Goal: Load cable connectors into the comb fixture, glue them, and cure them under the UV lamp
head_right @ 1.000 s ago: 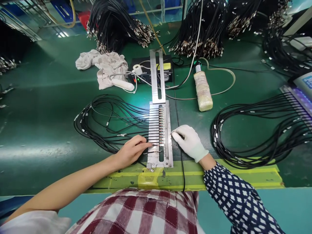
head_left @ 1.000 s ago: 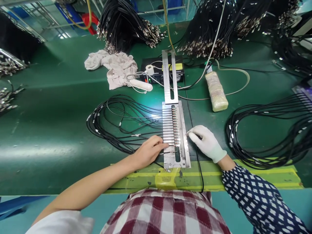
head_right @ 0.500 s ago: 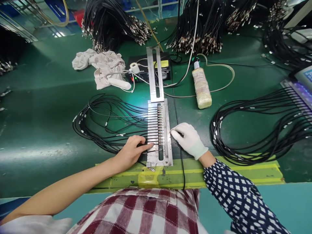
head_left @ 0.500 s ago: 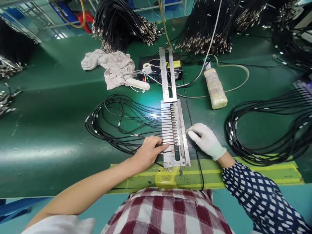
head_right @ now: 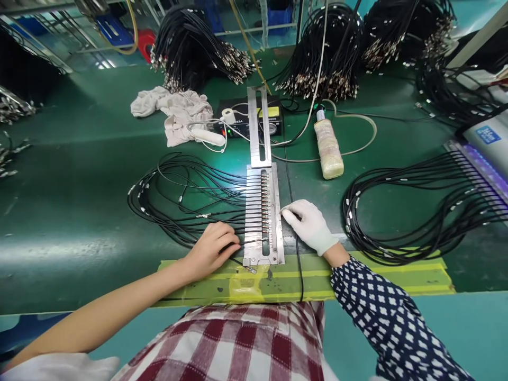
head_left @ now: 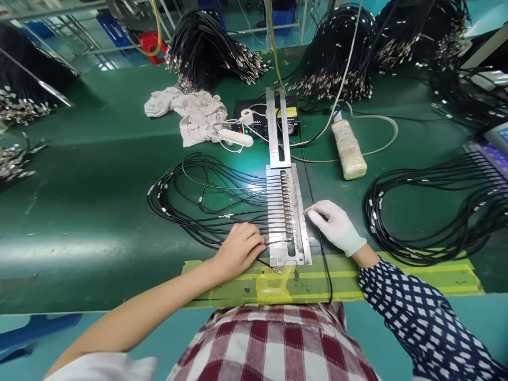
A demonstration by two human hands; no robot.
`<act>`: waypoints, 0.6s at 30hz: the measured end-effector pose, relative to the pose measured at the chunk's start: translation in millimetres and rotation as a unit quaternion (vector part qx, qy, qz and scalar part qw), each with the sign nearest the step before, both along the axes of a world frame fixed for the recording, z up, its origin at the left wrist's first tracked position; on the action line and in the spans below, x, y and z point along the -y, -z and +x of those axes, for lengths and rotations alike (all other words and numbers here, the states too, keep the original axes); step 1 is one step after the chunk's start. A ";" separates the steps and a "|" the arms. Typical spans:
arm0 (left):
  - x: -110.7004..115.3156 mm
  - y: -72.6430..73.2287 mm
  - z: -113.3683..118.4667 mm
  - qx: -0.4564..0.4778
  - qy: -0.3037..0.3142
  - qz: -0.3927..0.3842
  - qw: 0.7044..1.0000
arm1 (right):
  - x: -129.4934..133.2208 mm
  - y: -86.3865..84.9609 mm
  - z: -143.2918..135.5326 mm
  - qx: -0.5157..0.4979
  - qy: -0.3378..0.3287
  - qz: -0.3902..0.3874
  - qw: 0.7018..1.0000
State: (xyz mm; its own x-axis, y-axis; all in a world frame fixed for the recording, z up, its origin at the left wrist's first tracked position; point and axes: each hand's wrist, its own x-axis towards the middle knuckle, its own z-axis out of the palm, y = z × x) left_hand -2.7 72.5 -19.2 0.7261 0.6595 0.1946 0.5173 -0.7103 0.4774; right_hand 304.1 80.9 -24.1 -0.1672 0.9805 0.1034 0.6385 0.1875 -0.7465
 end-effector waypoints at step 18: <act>-17.7 6.6 19.9 -0.018 0.088 0.087 0.992 | -2.2 2.2 0.6 0.004 -0.003 0.003 1.000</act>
